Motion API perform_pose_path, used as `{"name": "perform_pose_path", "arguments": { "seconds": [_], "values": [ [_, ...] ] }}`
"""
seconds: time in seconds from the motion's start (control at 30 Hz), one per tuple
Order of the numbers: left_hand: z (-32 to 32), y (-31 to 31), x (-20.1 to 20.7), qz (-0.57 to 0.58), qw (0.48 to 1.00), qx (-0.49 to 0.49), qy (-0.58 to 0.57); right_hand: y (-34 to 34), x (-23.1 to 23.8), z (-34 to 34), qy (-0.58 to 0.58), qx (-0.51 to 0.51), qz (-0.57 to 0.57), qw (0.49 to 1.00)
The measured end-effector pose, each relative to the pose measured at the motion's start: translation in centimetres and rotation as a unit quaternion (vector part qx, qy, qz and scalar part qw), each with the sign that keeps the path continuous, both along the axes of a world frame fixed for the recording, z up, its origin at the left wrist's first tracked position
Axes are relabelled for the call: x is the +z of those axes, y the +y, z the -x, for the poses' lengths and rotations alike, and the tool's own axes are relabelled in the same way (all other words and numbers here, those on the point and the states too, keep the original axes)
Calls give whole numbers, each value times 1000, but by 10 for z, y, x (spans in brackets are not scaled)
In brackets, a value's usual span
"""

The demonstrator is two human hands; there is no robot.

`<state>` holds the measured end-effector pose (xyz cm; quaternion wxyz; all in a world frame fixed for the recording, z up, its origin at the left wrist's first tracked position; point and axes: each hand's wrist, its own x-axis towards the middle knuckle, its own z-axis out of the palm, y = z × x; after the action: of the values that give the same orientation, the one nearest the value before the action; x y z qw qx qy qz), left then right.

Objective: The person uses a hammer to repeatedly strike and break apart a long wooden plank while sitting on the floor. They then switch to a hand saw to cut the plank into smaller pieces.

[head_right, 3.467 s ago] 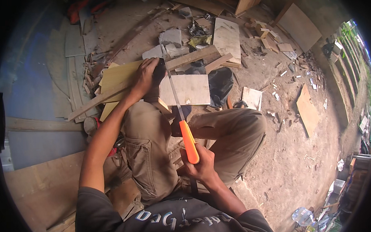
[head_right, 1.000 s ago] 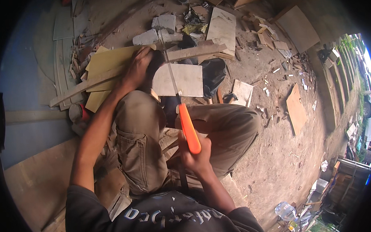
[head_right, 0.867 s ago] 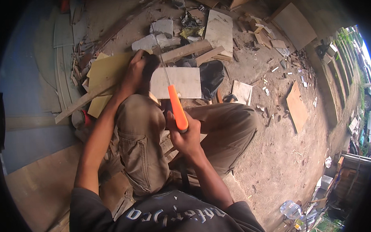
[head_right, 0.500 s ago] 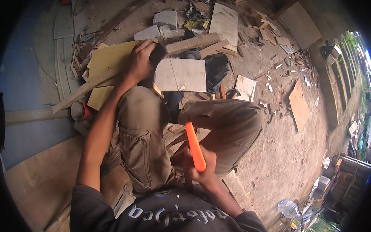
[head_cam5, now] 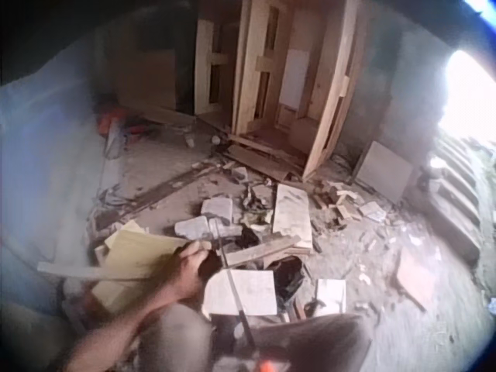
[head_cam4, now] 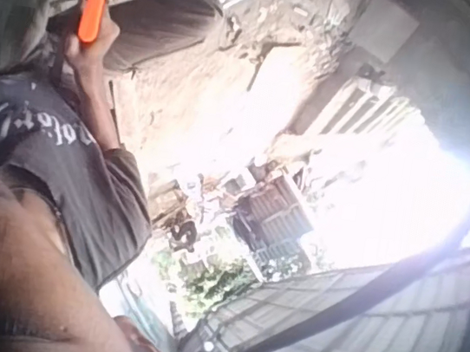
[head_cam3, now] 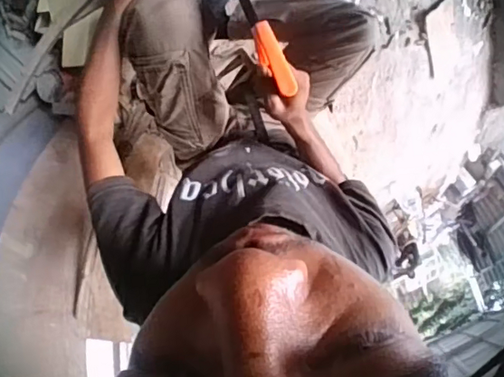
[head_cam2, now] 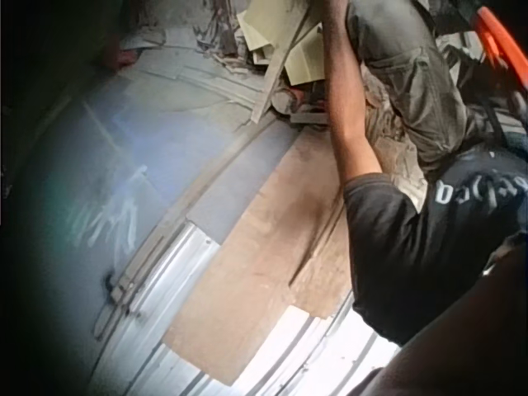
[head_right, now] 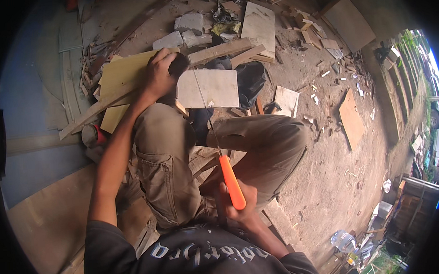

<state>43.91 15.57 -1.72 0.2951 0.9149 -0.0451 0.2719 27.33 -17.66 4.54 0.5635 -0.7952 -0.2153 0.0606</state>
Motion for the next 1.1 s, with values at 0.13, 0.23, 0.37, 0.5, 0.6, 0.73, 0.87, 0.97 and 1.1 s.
{"name": "perform_pose_path", "arguments": {
  "seconds": [0.13, 0.23, 0.37, 0.5, 0.6, 0.73, 0.87, 0.97, 1.1],
  "values": [
    [6, 8, 3, 3, 998, -60, 1, 68, 2, -79, 86, -1, -71, 994],
    [13, 9, 15, -19, 999, -26, 11, 91, -1, -94, 88, -10, -88, 992],
    [8, 6, 13, -54, 998, 7, 18, 33, -10, -34, 51, 15, -19, 998],
    [5, 1, 6, -12, 1000, -8, 18, -8, 9, 5, 8, 8, 61, 998],
    [8, 1, 12, -22, 999, -24, 42, 32, 16, -36, 5, 4, -6, 1000],
    [16, 10, 6, -95, 993, 21, 66, 93, 1, -86, 88, -2, -69, 994],
    [13, 5, 14, -47, 998, 6, 34, 57, -15, -45, 85, -5, -61, 995],
    [5, 3, 9, -16, 1000, -7, 16, 6, -10, -5, -4, 36, 30, 999],
    [4, 3, 5, -26, 1000, -4, 16, 24, 17, -24, 73, -1, -24, 997]
  ]
}}
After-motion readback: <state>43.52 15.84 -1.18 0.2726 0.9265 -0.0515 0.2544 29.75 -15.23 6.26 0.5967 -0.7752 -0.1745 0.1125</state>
